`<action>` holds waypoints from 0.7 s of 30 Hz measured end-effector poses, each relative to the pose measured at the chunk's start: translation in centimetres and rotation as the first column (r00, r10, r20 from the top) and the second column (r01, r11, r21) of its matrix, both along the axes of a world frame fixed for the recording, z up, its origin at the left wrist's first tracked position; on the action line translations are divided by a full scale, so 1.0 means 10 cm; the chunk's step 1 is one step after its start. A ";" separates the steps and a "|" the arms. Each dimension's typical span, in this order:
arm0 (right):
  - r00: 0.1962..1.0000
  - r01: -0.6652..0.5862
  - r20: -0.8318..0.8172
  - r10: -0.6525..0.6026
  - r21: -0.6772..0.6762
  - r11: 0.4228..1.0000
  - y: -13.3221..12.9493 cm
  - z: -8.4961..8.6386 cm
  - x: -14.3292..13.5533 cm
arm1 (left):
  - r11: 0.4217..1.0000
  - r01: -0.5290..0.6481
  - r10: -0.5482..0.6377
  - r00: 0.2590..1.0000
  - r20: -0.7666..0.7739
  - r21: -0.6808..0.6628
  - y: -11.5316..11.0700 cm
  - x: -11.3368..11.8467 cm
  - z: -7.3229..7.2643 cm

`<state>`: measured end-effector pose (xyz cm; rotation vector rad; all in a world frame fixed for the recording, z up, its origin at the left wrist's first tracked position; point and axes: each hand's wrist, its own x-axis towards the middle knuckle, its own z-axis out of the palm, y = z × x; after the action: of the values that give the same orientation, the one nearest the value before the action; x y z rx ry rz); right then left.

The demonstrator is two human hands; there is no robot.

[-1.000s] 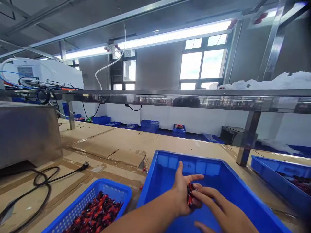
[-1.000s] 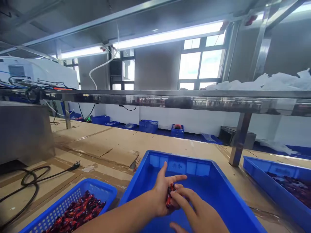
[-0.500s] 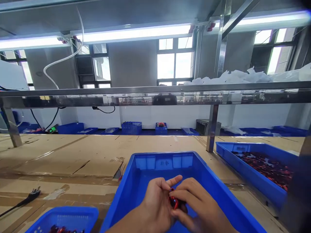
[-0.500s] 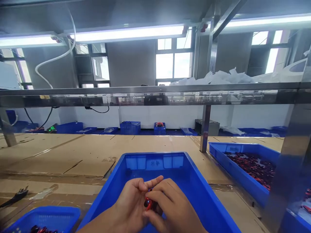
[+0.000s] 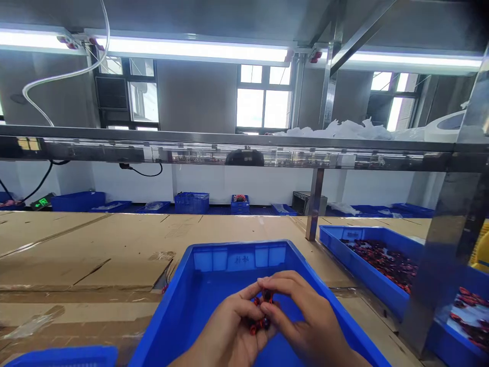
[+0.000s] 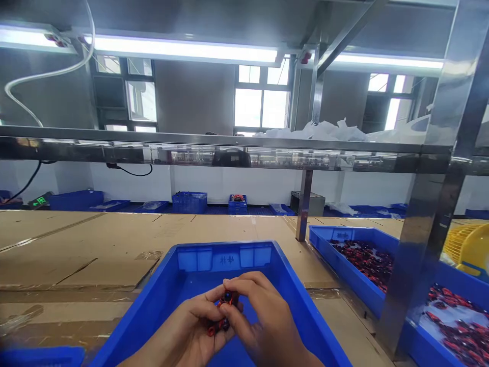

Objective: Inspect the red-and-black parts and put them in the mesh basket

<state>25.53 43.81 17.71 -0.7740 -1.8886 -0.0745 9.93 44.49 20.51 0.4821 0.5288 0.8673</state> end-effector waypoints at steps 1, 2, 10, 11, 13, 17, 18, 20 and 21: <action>1.000 0.004 -0.005 -0.004 0.005 1.000 -0.01 0.01 0.01 | 1.000 -0.018 0.018 1.000 -0.007 0.010 0.00 0.00 0.00; 1.000 0.005 -0.009 -0.005 0.010 1.000 -0.02 0.03 0.01 | 0.999 -0.036 0.037 0.999 -0.016 0.017 0.00 0.00 0.01; 0.941 -0.019 -0.325 -0.097 -0.335 0.942 -0.01 0.01 0.06 | 0.984 -0.165 0.164 0.986 -0.020 -0.064 0.04 -0.02 0.00; 0.896 -0.111 -0.434 -0.095 -0.425 0.898 0.01 0.01 0.06 | 0.982 -0.177 0.175 0.984 -0.028 -0.072 0.04 -0.02 0.00; 0.774 -0.336 -0.629 -0.078 -0.511 0.791 0.06 0.02 0.08 | 0.978 -0.191 0.187 0.981 -0.049 -0.083 0.05 -0.03 -0.02; 0.706 -0.491 -0.707 -0.049 -0.538 0.686 0.12 0.07 0.16 | 0.977 -0.198 0.193 0.978 -0.074 -0.077 0.08 -0.02 -0.05; 0.720 -0.487 -0.693 -0.043 -0.548 0.680 0.11 0.08 0.17 | 0.978 -0.195 0.190 0.979 -0.074 -0.074 0.08 -0.02 -0.05; 0.759 -0.453 -0.651 -0.030 -0.561 0.693 0.06 0.11 0.18 | 0.980 -0.189 0.185 0.980 -0.074 -0.064 0.09 -0.02 -0.05; 0.811 -0.389 -0.585 -0.018 -0.560 0.732 0.02 0.12 0.17 | 0.982 -0.179 0.175 0.981 -0.078 -0.054 0.10 -0.02 -0.06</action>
<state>27.22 44.00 18.89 -0.9242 -1.3816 0.9292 9.73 45.45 19.95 0.4162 0.6713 1.0035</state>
